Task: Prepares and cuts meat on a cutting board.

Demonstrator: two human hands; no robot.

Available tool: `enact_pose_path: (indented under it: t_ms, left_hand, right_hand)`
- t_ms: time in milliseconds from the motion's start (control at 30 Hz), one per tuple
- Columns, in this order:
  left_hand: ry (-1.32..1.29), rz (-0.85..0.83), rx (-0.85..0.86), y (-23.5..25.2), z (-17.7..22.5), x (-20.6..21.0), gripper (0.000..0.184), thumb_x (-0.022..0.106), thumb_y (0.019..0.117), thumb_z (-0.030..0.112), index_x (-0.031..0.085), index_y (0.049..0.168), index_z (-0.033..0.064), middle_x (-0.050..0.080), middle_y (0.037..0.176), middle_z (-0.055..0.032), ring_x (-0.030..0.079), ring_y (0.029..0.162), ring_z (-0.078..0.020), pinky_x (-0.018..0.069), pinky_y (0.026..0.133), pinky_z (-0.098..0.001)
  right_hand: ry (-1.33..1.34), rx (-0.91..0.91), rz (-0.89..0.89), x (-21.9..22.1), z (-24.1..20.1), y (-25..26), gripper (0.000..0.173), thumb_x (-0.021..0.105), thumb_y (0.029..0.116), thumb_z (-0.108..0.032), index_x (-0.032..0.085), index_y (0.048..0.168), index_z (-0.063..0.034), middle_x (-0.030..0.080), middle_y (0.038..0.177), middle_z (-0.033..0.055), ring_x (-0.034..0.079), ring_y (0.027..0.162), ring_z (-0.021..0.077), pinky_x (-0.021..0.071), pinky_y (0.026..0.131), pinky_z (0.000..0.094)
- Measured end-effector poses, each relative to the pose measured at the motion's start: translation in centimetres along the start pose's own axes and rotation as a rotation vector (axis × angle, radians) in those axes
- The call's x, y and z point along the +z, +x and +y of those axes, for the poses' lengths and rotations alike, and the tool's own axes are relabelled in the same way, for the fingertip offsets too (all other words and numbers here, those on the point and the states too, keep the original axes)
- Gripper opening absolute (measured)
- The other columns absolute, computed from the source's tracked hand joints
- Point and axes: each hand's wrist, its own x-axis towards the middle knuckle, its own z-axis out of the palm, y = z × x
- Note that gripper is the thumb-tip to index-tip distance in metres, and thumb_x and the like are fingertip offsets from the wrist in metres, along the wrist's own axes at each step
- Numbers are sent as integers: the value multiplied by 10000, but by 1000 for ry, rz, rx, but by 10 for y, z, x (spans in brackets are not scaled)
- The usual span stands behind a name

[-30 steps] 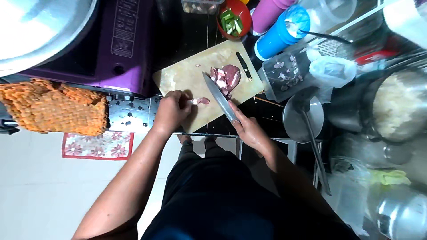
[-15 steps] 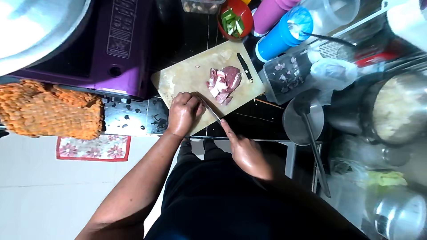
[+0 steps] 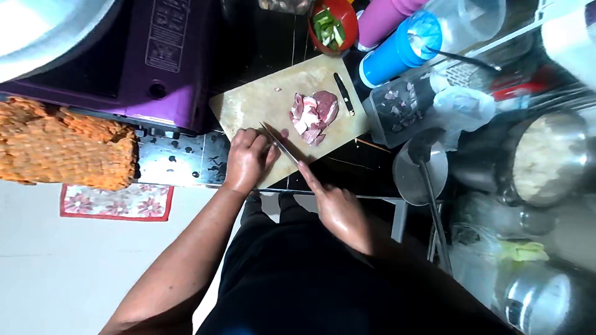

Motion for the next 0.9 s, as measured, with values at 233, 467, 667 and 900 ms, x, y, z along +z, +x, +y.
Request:
enact_pose_path:
  t_ms: [233,467,667,900]
  left_hand:
    - [13,-15,27,3,1,-2,166,655,934,111,687,864,-36,672,939,-224,651,940,-416,531,833,-502]
    - [30,-61,-84,-10,4,-21,391,680,910,277,668,1118,-54,663,1106,-266,639,1033,-460,516,894,-574]
    - [41,-36,-42,-9,0,-18,204,667,918,121,700,994,-65,694,1009,-252,681,972,-440,556,855,-537]
    - [82,-161,-141,1,7,-29,153,704,898,45,711,1025,-41,696,1011,-242,694,985,-436,567,851,-564]
  right_hand:
    - [79,-26,51,9,-25,68,823,515,1030,-75,73,1664,-355,678,752,154,685,658,357,560,612,514]
    - [88,-81,91,-6,-2,28,740,490,1048,-99,157,1661,-348,684,773,142,689,710,351,563,656,517]
    - [-1,-5,-50,13,-26,22,736,477,1041,-86,168,1659,-339,709,913,194,710,822,388,563,720,514]
    - [215,-151,23,2,-19,81,758,500,1054,-90,135,1661,-360,694,767,159,689,674,371,565,635,563]
